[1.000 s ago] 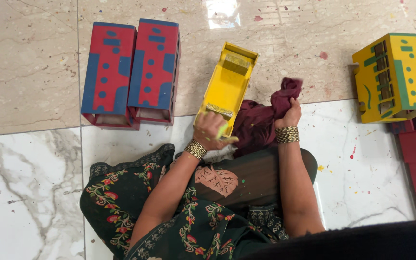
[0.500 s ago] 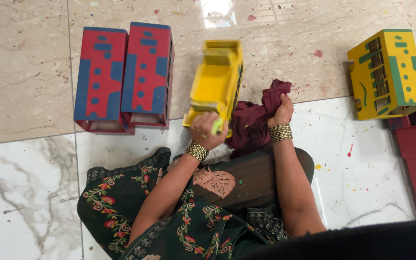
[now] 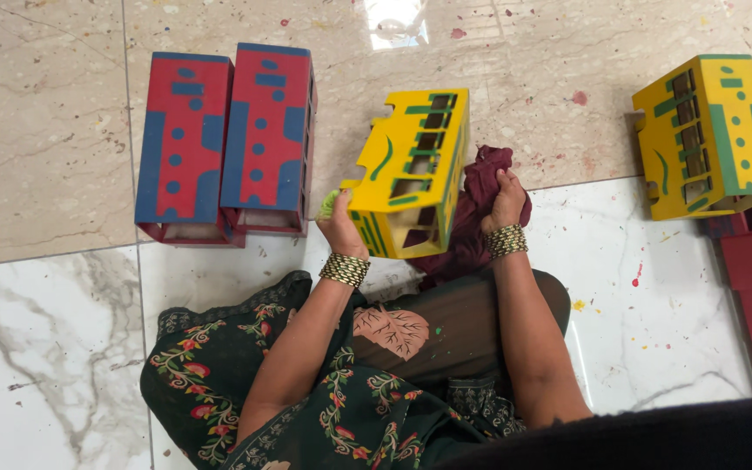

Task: The person sits on the floor and wipes painted wooden toy bus models one at a time with a maroon cloth, turning each toy to clean its sides, roof and window openings, then sets the wiped toy aside and picks up the next one.

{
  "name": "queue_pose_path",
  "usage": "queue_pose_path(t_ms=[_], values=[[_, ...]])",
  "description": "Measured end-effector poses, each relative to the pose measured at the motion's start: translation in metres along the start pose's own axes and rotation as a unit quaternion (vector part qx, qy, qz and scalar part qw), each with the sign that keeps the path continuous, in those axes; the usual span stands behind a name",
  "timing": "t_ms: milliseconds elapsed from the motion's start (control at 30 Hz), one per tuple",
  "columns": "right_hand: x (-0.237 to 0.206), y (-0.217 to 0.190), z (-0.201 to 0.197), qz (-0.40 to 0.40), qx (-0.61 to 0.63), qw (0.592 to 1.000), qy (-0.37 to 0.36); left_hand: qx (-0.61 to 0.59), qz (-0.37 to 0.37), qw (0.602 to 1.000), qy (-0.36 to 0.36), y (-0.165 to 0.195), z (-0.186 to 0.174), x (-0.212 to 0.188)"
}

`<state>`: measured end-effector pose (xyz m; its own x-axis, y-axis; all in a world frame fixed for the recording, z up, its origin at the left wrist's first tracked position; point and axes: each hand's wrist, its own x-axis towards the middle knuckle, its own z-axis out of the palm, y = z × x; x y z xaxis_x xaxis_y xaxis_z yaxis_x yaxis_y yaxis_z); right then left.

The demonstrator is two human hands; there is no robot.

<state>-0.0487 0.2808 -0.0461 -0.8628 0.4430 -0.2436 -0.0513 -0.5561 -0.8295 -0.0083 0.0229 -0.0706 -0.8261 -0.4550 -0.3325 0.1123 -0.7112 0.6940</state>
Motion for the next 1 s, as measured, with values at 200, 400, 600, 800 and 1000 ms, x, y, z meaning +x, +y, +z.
queue_pose_path(t_ms=[200, 400, 600, 800, 1000], values=[[0.002, 0.001, -0.004, 0.019, 0.029, 0.999, -0.002, -0.073, -0.135, 0.987, 0.044, 0.01, 0.001, -0.002], [-0.005, -0.004, 0.001, 0.071, 0.072, 0.995, -0.022, -0.123, -0.194, 0.972, 0.059, 0.005, -0.015, 0.005], [-0.013, -0.001, 0.008, 0.099, 0.052, 0.992, -0.052, -0.093, -0.191, 0.965, 0.157, -0.001, -0.029, 0.012], [-0.016, 0.004, 0.009, 0.113, 0.06, 0.989, -0.076, 0.05, -0.12, 0.966, 0.225, -0.003, -0.032, 0.007], [-0.017, -0.001, 0.008, 0.156, 0.085, 0.982, -0.071, 0.2, -0.11, 0.924, 0.308, 0.004, -0.034, 0.003]])
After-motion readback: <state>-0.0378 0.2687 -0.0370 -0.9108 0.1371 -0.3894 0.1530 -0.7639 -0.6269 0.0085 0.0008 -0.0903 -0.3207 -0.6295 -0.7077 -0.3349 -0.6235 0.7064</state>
